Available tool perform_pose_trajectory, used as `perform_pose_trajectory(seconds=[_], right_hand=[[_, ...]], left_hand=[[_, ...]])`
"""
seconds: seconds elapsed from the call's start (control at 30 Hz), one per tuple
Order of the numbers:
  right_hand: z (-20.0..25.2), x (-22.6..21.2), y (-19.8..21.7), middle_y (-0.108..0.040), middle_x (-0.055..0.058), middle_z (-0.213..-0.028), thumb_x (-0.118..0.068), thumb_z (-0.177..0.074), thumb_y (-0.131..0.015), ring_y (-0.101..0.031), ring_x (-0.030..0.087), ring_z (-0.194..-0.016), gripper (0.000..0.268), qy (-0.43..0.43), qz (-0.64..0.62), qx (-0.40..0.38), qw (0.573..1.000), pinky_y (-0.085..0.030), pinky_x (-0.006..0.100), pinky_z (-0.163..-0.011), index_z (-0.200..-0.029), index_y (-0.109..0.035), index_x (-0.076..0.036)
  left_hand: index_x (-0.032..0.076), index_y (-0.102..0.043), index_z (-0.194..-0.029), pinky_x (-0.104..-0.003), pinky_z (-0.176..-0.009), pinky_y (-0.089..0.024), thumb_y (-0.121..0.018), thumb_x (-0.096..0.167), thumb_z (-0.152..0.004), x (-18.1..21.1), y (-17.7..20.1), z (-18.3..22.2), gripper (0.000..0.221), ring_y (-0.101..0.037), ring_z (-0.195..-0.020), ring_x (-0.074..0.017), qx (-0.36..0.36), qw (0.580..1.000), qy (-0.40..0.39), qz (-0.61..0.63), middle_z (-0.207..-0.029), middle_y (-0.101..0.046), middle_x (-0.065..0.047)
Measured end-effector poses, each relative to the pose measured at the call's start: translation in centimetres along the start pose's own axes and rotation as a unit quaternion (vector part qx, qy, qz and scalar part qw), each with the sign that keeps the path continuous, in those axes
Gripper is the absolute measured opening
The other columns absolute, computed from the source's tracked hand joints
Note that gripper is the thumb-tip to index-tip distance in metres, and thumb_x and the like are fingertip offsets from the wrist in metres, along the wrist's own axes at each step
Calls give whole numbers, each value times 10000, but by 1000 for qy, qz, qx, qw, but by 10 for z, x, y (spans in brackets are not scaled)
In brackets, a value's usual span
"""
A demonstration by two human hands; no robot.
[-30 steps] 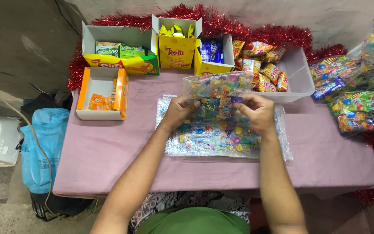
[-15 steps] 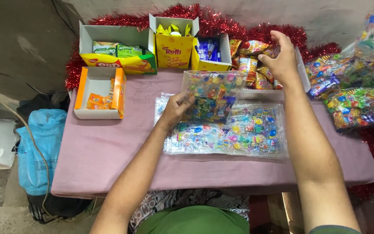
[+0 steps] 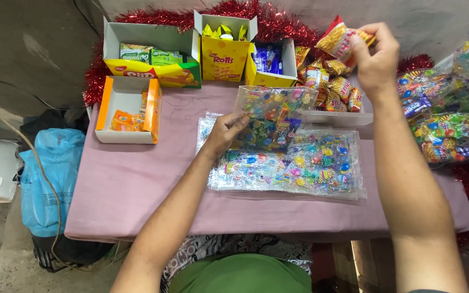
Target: A person is manually packing a variety of small snack items and candies into a clear plastic bag from several organized boxes.
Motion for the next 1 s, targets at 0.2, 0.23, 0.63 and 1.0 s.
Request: perform_pose_trajectory(seconds=[0.2,0.23,0.63,1.0], right_hand=[[-4,-88,-7,-662,185,-1059,-89,-1149,-695,-616,257,-895,161,107,83,-98,986,-494,357,-666,-1190,-651,61],[-3,-99,-14,-678,191,-1025,-109,-1126,-722,-609,264,-838,199,148,117,-133,973,-486,368,-648,-1173,-661,75],[1,-148,-31,-586,139,-1119,-207,-1081,-569,-570,232,-942,238,-2,52,-294,954,-484,344,-687,-1283,-571,-80],[7,-145,-55,-589,54,-889,-236,-932,-801,-499,183,-737,339,-3,106,-355,929,-396,337,-638,-1185,-602,-131]], left_hand=[[101,-690,-1281,-349,-790,-591,-613,491,-926,-2,-2,1,533,-714,-990,-244,-12,1000,-4,15,-1142,-755,-127],[92,-699,-1269,-344,-796,-574,-612,499,-925,-3,-2,-1,539,-707,-985,-238,-12,1000,-10,6,-1123,-755,-117],[52,-699,-1256,-360,-946,-544,-602,508,-926,-4,-1,-1,571,-684,-1158,-264,-5,999,-28,-36,-1239,-727,-136],[46,-750,-1108,-312,-764,-502,-602,500,-939,-6,-2,-1,507,-675,-913,-193,-12,998,-52,-43,-995,-735,-65]])
Point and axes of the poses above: each hand's wrist, its own z-axis away from the middle knuckle, its own y-axis out of the back of the hand, x = y × z, the point moved 5 cm from there along -z, towards the middle knuckle
